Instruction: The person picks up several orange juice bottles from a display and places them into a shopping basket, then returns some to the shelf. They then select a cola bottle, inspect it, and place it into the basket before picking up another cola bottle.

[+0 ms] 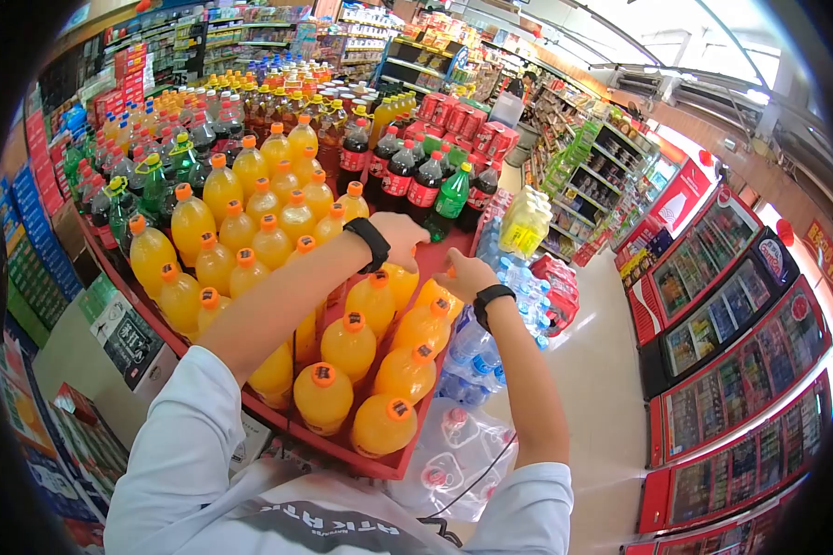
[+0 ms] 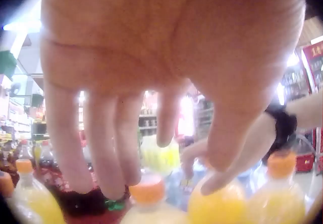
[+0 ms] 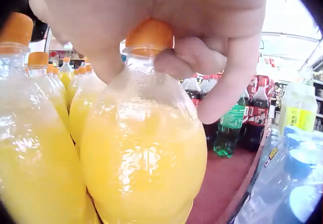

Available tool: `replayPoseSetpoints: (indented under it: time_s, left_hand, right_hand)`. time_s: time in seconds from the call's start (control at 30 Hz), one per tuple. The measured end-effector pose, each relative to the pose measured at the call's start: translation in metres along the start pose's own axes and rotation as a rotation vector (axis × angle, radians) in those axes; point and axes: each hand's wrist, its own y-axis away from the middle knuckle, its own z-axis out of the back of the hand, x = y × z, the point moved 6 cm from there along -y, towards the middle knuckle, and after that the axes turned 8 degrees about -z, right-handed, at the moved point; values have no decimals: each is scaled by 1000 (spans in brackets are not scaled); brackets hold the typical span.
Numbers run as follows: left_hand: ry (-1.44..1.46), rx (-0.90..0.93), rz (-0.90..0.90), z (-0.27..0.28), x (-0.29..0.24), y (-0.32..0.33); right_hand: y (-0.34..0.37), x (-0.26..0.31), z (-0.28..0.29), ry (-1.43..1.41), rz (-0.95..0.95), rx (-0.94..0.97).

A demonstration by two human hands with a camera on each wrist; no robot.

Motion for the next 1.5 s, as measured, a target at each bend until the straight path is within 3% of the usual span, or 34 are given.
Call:
replayPoseSetpoints:
  time_s: [0.17, 0.27, 0.4, 0.47, 0.53, 0.63, 0.7, 0.77, 0.83, 0.9, 0.97, 1.03, 1.07, 1.1, 1.13, 1.2, 1.3, 1.37, 1.43, 1.5]
  left_hand:
    - [243, -151, -234, 73, -34, 48]
    - [394, -214, -329, 125, -69, 107]
    - [613, -302, -475, 156, -104, 203]
    - [615, -360, -606, 145, -114, 257]
    - [728, -191, -610, 125, -120, 303]
    - [918, -25, -455, 63, -107, 352]
    - [1015, 54, -297, 4, -97, 375]
    - [977, 200, -237, -44, -99, 390]
    - [953, 268, -344, -87, -112, 405]
    - [959, 360, -442, -116, -124, 410]
    - [1000, 470, -521, -139, -146, 419]
    - [1005, 567, -635, -166, -165, 428]
    - [987, 611, -685, -178, -175, 434]
    - [967, 650, -727, -189, -185, 442]
    - [939, 662, -772, -200, -195, 448]
    - [929, 683, -820, -203, -213, 452]
    - [977, 694, -848, -207, -232, 457]
    - [1029, 690, -836, -205, -243, 452]
    - [1074, 688, -816, -203, -252, 442]
    - [1102, 713, -765, -210, -266, 435]
  right_hand:
    - [26, 7, 15, -45, -84, -8]
    - [50, 16, 38, -133, -127, -8]
    - [111, 37, 72, -303, -104, -115]
    - [155, 46, 81, -435, -84, -152]
    - [210, 51, 76, -659, -125, -153]
    - [298, 67, 48, -974, -219, -123]
    - [350, 59, 3, -1068, -337, -176]
    - [407, 46, -52, -1103, -651, -269]
    - [481, 27, -129, -1108, -1017, -398]
    - [572, 9, -235, -925, -1316, -460]
    - [672, 14, -363, -1061, -1428, -269]
    - [705, 101, -387, -1611, -1711, -197]
    - [737, 121, -445, -2309, -1325, -248]
    - [744, 159, -462, -2920, -935, -54]
    - [780, 164, -495, -2540, -1347, -214]
    - [802, 212, -475, -1498, -2118, -120]
    - [879, 225, -601, -1892, -1936, -114]
    - [883, 229, -604, -1650, -1984, -98]
    - [845, 226, -550, -1072, -2093, 94]
    - [841, 187, -568, -987, -1787, 147]
